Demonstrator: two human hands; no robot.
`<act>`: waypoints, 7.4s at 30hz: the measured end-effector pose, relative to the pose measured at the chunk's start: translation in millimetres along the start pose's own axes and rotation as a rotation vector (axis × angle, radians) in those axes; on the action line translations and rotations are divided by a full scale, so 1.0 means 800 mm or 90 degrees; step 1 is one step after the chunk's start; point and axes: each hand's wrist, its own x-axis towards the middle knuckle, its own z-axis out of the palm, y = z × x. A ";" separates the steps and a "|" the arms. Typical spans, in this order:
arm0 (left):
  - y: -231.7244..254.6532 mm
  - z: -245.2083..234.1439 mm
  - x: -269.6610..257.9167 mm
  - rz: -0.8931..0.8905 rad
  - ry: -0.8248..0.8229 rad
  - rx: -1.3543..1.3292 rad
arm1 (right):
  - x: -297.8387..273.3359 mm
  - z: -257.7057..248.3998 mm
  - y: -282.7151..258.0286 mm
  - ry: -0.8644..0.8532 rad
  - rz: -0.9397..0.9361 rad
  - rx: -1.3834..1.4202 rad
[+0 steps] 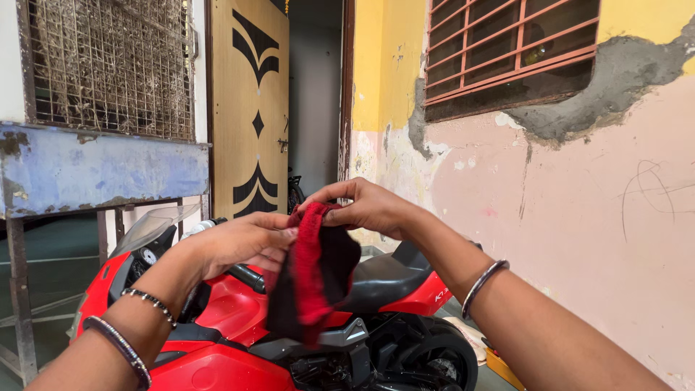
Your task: The person wipes the surfaces of a red motorcycle using a dark red cloth. They clean the handlebars, fuel tank, seat, and side panels in a repetitive manner.
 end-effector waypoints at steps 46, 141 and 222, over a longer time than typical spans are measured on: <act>-0.192 -0.143 0.196 -0.214 0.380 0.611 | 0.170 0.091 0.250 0.109 0.017 -0.430; -0.282 -0.084 0.044 0.157 0.549 0.456 | 0.103 0.307 0.210 0.369 -0.300 -0.644; -0.325 -0.215 -0.070 -0.208 0.568 -0.028 | 0.140 0.308 0.107 0.070 -0.243 -0.438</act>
